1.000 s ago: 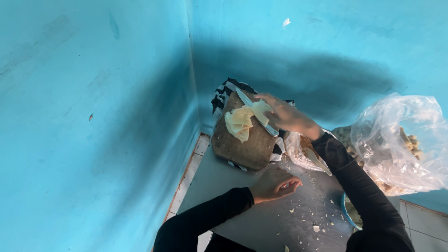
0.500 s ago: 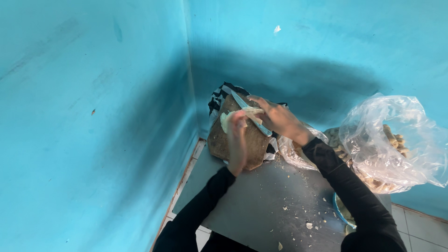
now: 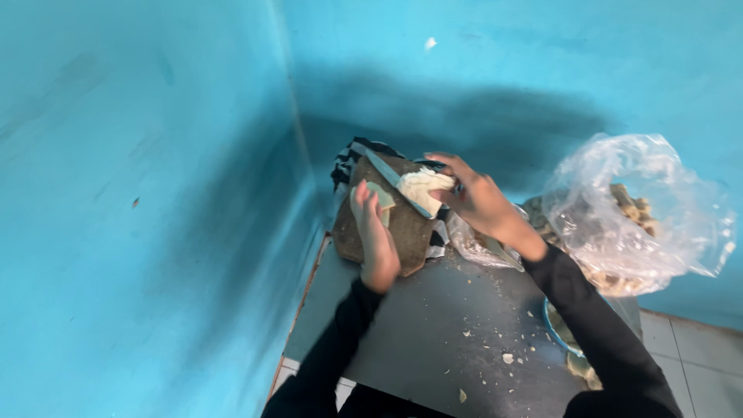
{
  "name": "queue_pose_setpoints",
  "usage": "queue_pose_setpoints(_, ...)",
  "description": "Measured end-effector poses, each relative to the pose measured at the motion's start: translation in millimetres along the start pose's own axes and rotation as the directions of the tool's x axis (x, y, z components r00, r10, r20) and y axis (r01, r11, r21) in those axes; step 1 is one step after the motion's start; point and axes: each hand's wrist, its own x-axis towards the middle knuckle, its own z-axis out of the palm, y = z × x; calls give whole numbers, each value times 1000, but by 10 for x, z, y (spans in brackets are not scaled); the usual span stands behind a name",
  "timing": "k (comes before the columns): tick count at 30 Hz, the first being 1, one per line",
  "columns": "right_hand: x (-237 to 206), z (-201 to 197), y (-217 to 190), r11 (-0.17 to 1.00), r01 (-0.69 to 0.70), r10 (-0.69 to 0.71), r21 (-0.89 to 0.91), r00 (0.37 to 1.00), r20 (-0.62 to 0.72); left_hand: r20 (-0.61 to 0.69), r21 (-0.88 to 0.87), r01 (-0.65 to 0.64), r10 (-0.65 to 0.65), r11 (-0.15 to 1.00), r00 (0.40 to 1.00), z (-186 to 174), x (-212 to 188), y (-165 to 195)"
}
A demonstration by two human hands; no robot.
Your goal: The person places filling from a blue bowl onto thin dough wrappers and folds the wrappers over the filling by hand, stacking the folded pieces on the table. They also cut dough on a wooden cutting board with a knife and reach into a large plastic bag of dough pieces.
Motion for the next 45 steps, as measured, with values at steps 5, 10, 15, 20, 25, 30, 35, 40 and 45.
queue_pose_setpoints(5,-908,-193,47,976,-17,-13,-216,991,-136,327,-381,489,-380,785,865,93,-965,-24)
queue_pose_setpoints(10,-1733,-243,56,653,365,-421,-663,903,83,597,-297,680,-425,671,681,295,-1411,99)
queue_pose_setpoints(15,-2040,-271,-353,802,186,-278,-568,957,-79,673,-322,705,-371,631,640,426,-1632,259)
queue_pose_setpoints(20,-1973,-562,-644,880,18,-149,-474,959,-242,644,-312,738,-438,598,627,725,-1790,267)
queue_pose_setpoints(25,-1919,-635,-839,855,-117,-86,-506,929,-360,658,-302,711,-401,635,637,879,-1900,334)
queue_pose_setpoints(30,-1796,-586,-904,853,-196,-35,-484,903,-428,674,-290,663,-344,690,654,939,-1940,420)
queue_pose_setpoints(35,-1711,-531,-926,885,-105,-122,-453,888,-444,664,-327,611,-285,721,691,934,-1903,394)
queue_pose_setpoints(40,-1637,-463,-964,890,-61,-173,-451,871,-460,667,-411,590,-212,695,715,924,-1854,312)
queue_pose_setpoints(45,-1556,-477,-966,914,-15,-202,-405,849,-488,605,-466,517,-168,719,779,1020,-1842,287)
